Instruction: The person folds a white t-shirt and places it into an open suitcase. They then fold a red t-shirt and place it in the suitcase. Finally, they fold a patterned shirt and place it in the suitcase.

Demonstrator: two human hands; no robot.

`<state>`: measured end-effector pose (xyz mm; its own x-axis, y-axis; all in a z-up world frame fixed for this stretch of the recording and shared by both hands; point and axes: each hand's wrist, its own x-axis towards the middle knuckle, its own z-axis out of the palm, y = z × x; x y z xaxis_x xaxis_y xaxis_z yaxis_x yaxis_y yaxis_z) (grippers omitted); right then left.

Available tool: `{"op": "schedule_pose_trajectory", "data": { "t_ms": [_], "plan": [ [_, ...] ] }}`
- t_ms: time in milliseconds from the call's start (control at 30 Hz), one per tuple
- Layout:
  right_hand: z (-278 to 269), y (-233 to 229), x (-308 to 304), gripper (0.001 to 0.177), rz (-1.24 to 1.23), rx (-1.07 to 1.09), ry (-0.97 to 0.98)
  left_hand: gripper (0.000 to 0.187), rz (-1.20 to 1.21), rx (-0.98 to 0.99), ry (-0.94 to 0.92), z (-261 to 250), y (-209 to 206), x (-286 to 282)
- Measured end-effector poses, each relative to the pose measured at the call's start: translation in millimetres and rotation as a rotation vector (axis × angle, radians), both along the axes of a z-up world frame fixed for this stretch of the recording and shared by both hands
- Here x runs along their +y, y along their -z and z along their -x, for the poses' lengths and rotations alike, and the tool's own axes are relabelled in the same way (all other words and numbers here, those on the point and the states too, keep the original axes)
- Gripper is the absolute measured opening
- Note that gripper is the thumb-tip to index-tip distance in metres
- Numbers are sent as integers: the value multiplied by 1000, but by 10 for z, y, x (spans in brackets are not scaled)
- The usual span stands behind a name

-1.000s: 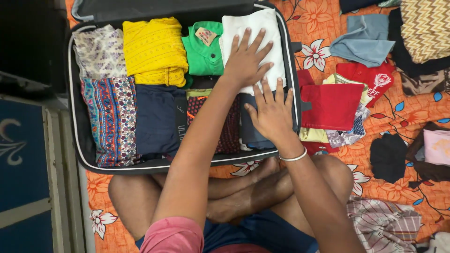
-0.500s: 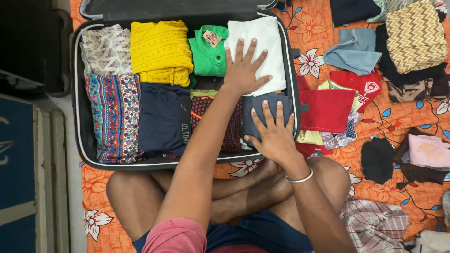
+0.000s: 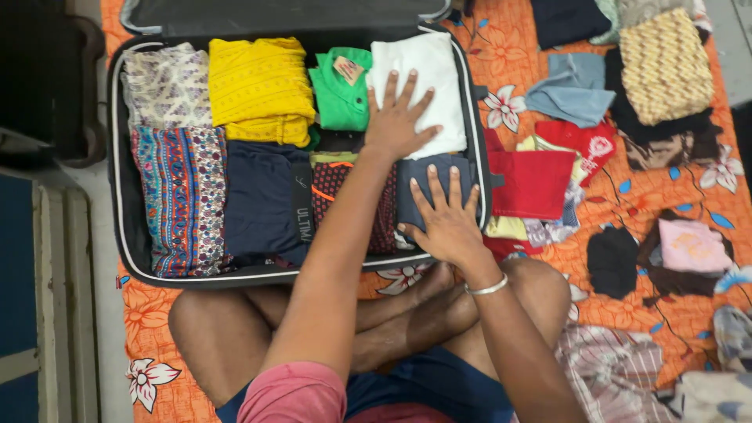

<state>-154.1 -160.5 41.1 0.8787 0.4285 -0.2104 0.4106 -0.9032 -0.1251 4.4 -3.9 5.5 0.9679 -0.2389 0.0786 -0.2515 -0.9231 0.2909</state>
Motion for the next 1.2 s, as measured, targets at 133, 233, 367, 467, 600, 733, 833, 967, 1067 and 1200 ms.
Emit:
{"op": "schedule_pose_trajectory", "data": {
  "t_ms": [133, 233, 367, 467, 600, 733, 833, 967, 1067, 1200],
  "plan": [
    [38, 6, -12, 89, -19, 1, 17, 71, 108, 62, 3, 271, 76, 28],
    [27, -36, -5, 86, -22, 13, 18, 74, 154, 37, 21, 679, 136, 78],
    [107, -54, -42, 80, -68, -14, 15, 82, 183, 55, 5, 1120, 189, 178],
    [191, -22, -216, 65, -197, -68, -62, 85, 156, 42, 16, 1401, 184, 214],
    [141, 132, -816, 35, -895, 90, 162, 89, 126, -26, 61, 1725, 125, 292],
    [-120, 267, -1553, 19, -1036, -11, 580, 84, 175, -39, 39, 1733, 92, 277],
    [-218, 341, -1822, 21, -359, -56, 573, 83, 195, -35, 29, 1699, 70, 274],
    [-365, 571, -1847, 35, 57, -67, 367, 82, 202, -32, 30, 1692, 83, 286],
    [-458, 789, -1782, 24, 228, -102, 321, 81, 216, -36, 25, 1709, 89, 291],
    [-523, 833, -1781, 21, 222, -122, 354, 79, 231, -33, 27, 1713, 60, 304]
  ]
}}
